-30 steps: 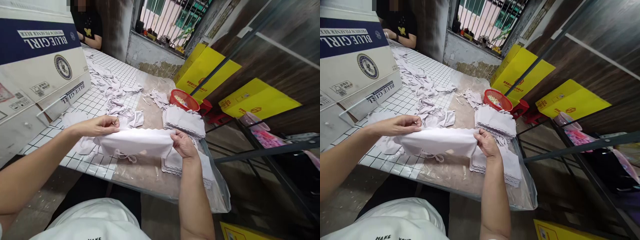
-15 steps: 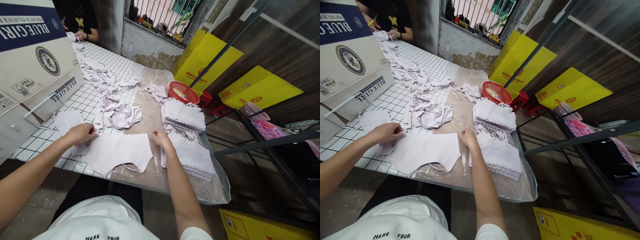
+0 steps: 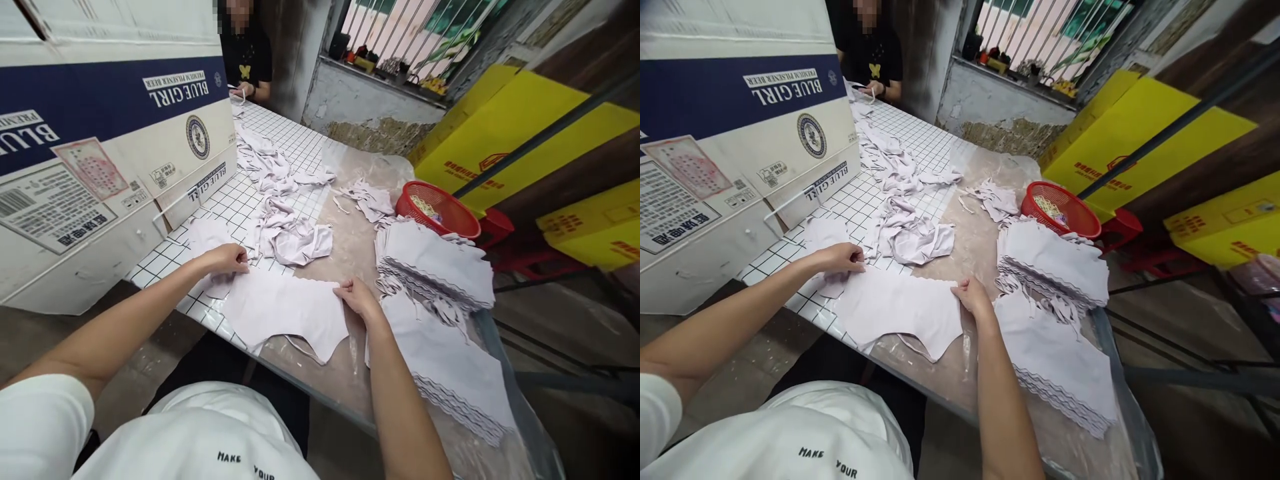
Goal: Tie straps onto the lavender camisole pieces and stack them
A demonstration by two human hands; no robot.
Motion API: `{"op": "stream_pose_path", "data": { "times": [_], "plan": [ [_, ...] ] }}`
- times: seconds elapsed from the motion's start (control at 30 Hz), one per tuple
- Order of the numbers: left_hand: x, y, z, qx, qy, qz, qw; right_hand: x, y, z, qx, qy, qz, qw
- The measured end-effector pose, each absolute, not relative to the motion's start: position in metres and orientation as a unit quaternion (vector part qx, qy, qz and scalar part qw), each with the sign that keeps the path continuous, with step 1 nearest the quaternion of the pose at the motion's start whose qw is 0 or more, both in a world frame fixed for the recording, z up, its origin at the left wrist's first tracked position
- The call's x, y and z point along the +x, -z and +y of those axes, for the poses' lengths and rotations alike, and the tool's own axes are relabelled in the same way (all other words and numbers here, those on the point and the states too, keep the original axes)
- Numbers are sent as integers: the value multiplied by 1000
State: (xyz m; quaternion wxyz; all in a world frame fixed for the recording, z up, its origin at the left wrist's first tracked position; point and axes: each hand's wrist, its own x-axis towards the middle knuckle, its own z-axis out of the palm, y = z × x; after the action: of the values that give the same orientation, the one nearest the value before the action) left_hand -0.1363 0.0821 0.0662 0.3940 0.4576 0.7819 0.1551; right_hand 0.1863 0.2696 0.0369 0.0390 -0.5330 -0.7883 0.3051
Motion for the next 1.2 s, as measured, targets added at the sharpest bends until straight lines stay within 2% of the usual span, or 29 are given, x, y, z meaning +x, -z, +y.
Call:
{"op": "stream_pose_path", "data": {
  "times": [0.1, 0.27, 0.5, 0.77, 0.87, 1.03, 1.13, 1.2],
  "plan": [
    [-133, -67, 80, 482, -158, 767, 393, 182, -34, 268, -535, -323, -780, 38],
    [-130, -67, 80, 556, -92, 763, 317, 182, -40, 262, -518, -380, -764, 54],
    [-125, -68, 79, 619, -16, 735, 276, 209, -91, 244, -429, -532, -715, 145],
    [-121, -67, 76, 685, -132, 669, 258, 228, -150, 217, -340, -584, -729, 110],
    [-119, -83, 71, 689, -151, 641, 302, 235, -165, 209, -331, -569, -741, 130],
    [-121, -130, 57, 610, -198, 636, 430, 260, -197, 194, -322, -538, -747, 219],
    [-127, -158, 67, 603, -275, 627, 409, 269, -200, 203, -336, -540, -730, 250],
    [-132, -174, 89, 627, -242, 653, 350, 263, -192, 224, -354, -542, -723, 242]
  ]
}}
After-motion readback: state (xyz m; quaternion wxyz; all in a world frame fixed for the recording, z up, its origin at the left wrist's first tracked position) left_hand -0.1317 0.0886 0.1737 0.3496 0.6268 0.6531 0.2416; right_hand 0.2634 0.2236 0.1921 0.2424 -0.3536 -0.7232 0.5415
